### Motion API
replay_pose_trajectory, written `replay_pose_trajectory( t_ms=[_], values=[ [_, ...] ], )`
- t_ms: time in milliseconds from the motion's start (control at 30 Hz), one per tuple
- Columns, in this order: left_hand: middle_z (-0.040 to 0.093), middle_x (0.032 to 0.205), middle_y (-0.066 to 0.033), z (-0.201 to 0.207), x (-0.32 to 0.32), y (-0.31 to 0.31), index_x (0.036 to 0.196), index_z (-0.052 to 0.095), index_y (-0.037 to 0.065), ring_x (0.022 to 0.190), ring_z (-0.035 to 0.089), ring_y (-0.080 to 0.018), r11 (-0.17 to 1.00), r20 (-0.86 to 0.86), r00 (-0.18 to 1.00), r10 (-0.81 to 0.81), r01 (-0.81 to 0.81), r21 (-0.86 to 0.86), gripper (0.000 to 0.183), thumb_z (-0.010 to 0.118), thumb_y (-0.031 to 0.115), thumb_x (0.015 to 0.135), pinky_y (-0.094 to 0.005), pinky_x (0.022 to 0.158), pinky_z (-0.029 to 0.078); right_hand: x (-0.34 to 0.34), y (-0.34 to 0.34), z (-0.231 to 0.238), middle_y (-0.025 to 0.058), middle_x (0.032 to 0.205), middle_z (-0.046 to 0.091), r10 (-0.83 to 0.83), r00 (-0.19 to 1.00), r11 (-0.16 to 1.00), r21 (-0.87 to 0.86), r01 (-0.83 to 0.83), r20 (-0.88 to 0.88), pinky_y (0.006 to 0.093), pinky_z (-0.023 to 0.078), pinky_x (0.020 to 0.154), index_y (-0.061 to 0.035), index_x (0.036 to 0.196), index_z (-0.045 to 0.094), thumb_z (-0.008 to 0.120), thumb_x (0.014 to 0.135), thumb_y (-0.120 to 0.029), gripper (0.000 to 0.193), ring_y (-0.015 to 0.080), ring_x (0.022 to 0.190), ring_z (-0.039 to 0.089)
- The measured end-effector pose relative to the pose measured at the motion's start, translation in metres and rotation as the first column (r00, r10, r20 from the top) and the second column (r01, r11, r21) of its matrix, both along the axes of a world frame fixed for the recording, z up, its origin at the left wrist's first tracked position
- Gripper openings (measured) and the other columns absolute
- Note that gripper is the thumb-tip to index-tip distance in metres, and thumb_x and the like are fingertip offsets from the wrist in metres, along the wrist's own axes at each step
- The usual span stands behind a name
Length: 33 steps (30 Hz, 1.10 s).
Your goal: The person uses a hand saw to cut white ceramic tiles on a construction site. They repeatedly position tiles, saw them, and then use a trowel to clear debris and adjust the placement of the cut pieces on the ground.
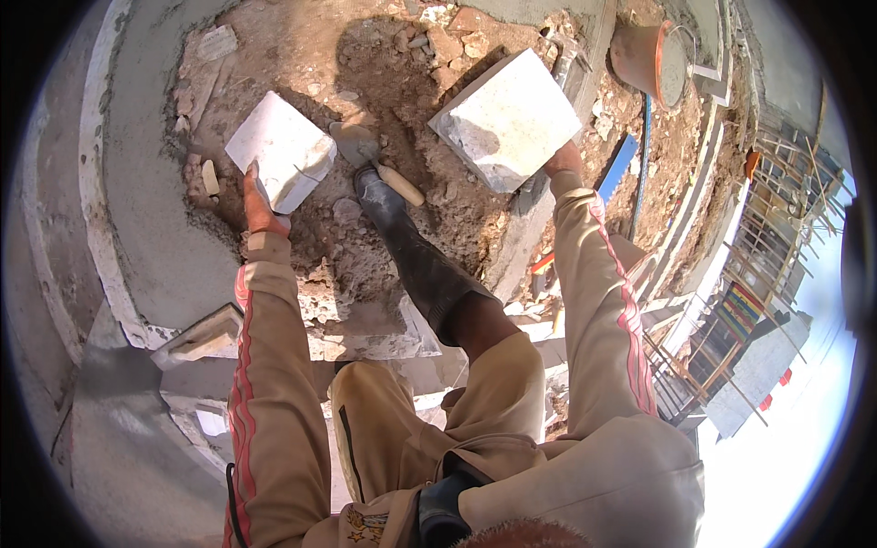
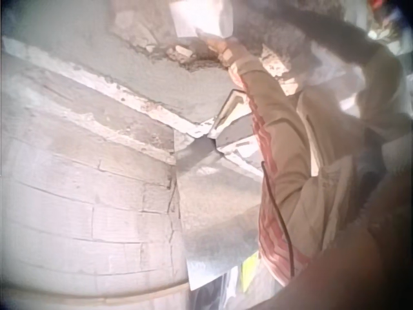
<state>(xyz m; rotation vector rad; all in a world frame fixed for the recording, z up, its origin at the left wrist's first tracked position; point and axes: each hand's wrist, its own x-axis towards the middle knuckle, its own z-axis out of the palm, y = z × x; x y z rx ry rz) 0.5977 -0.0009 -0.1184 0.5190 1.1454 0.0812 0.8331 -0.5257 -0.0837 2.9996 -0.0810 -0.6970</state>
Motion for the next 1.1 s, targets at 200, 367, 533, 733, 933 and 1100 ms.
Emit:
replay_pose_trajectory(
  t_ms=[200, 367, 533, 733, 933, 1100],
  values=[
    [0.06, 0.135, -0.0015, -0.005, -0.013, 0.018, 0.141, 0.051, 0.018, 0.123, 0.059, -0.0243, 0.999, 0.016, 1.0, -0.01, 0.01, -0.047, 0.057, 0.053, 0.053, 0.095, -0.0464, 0.102, 0.047, 0.001, -0.021, 0.044, 0.0111, 0.086, 0.069, -0.441, 0.859, 0.538, 0.69, 0.484, -0.259, 0.0368, 0.054, 0.057, -0.0031, 0.119, 0.06, 0.072, 0.088, -0.033, 0.045, 0.0227, 0.063, 0.065],
    [0.054, 0.139, -0.0105, -0.013, -0.008, 0.006, 0.143, 0.048, 0.003, 0.128, 0.05, -0.0265, 0.995, -0.001, 1.0, 0.018, -0.018, 0.098, 0.077, 0.068, 0.05, 0.085, -0.0422, 0.107, 0.038, 0.031, 0.024, 0.167, 0.001, 0.061, 0.052, -0.418, 0.855, 0.646, 0.562, 0.517, -0.306, 0.0281, 0.042, 0.041, -0.0083, 0.101, 0.059, 0.061, 0.098, -0.037, 0.029, 0.0116, 0.046, 0.051],
    [0.054, 0.137, -0.0188, 0.006, -0.004, 0.012, 0.142, 0.046, -0.007, 0.124, 0.052, -0.0328, 0.909, -0.143, 0.989, -0.046, 0.101, 0.404, 0.089, 0.079, 0.044, 0.076, -0.0429, 0.105, 0.038, -0.05, 0.085, 0.205, 0.0017, 0.064, 0.055, -0.33, 0.942, 0.62, 0.766, 0.171, 0.057, 0.0272, 0.041, 0.045, -0.0038, 0.102, 0.059, 0.063, 0.097, -0.025, 0.022, 0.0101, 0.047, 0.05],
    [0.06, 0.132, -0.0217, 0.004, 0.009, 0.027, 0.136, 0.054, -0.007, 0.12, 0.058, -0.0329, 0.797, -0.306, 0.948, -0.086, 0.25, 0.549, 0.081, 0.069, 0.054, 0.084, -0.0406, 0.102, 0.042, -0.124, 0.219, 0.193, 0.0001, 0.068, 0.056, -0.223, 0.892, 0.281, 0.85, 0.445, -0.394, 0.0254, 0.037, 0.045, -0.0054, 0.094, 0.059, 0.068, 0.092, -0.008, 0.01, 0.0081, 0.049, 0.049],
    [0.057, 0.137, -0.0265, -0.003, -0.001, 0.031, 0.136, 0.054, -0.006, 0.128, 0.053, -0.04, 0.77, -0.446, 0.888, -0.109, 0.359, 0.527, 0.084, 0.06, 0.062, 0.089, -0.0439, 0.107, 0.04, -0.12, 0.353, 0.25, -0.0006, 0.063, 0.042, -0.12, 0.969, -0.054, 0.976, 0.209, -0.214, 0.0264, 0.037, 0.05, -0.0087, 0.092, 0.05, 0.06, 0.096, -0.007, 0.01, 0.0088, 0.053, 0.036],
    [0.058, 0.133, -0.0302, -0.039, -0.002, 0.027, 0.131, 0.059, -0.004, 0.128, 0.052, -0.0445, 0.776, -0.363, 0.927, -0.095, 0.298, 0.556, 0.088, 0.056, 0.071, 0.086, -0.0456, 0.106, 0.04, -0.181, 0.365, 0.129, 0.0016, 0.063, 0.05, -0.143, 0.958, 0.088, 0.961, 0.263, -0.249, 0.0302, 0.042, 0.05, -0.0066, 0.081, 0.051, 0.066, 0.09, -0.01, 0.018, 0.0115, 0.054, 0.047]
  ],
)
